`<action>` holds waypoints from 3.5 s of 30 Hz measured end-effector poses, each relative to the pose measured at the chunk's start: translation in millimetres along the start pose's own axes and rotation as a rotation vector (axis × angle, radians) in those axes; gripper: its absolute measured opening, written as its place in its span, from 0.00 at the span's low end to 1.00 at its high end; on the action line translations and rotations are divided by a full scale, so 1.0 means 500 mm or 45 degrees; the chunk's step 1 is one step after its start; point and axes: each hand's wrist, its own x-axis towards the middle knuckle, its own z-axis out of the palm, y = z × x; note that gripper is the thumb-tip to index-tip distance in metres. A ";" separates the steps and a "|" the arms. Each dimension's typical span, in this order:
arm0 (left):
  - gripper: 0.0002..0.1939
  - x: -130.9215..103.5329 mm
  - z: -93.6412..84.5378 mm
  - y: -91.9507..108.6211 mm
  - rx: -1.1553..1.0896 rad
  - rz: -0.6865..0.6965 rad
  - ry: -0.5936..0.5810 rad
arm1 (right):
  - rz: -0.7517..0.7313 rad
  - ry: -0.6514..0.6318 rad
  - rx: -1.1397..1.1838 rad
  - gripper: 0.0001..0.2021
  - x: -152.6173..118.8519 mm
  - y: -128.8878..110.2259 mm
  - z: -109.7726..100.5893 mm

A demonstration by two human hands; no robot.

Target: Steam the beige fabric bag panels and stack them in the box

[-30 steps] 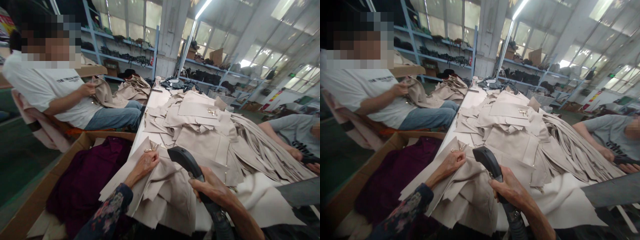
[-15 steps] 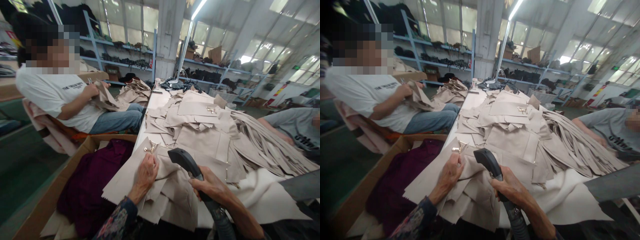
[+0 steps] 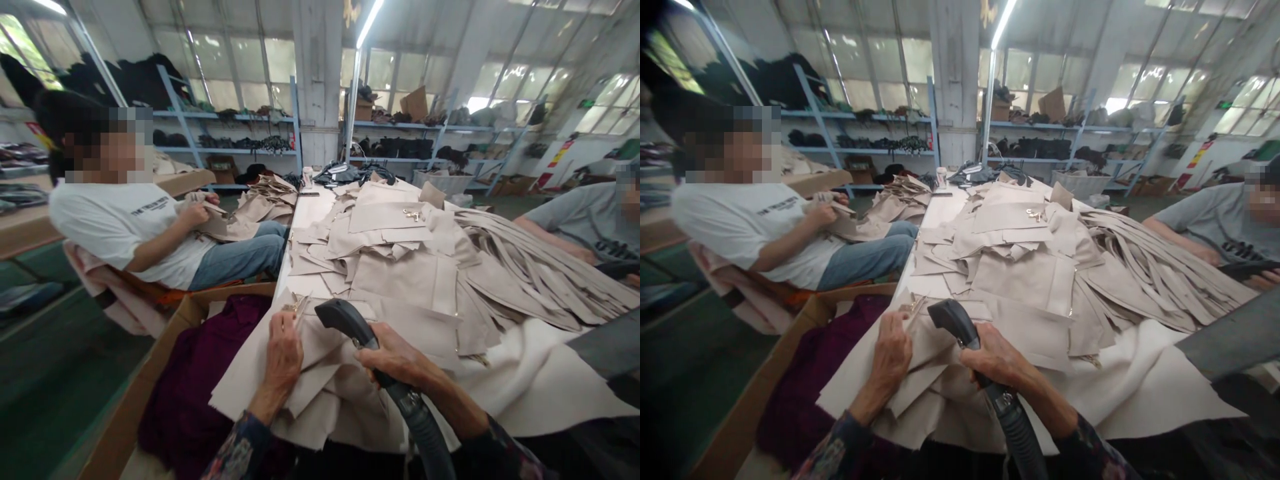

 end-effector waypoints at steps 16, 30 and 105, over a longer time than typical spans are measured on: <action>0.22 0.074 -0.045 -0.077 -1.387 -0.841 -0.642 | -0.045 -0.071 -0.134 0.10 0.066 -0.018 0.030; 0.25 0.079 -0.048 -0.083 -1.440 -0.947 -0.621 | -0.053 0.048 -0.177 0.06 0.110 -0.041 0.009; 0.24 0.009 0.050 0.099 0.099 0.586 -0.763 | 0.191 0.285 -0.262 0.07 -0.189 0.081 -0.141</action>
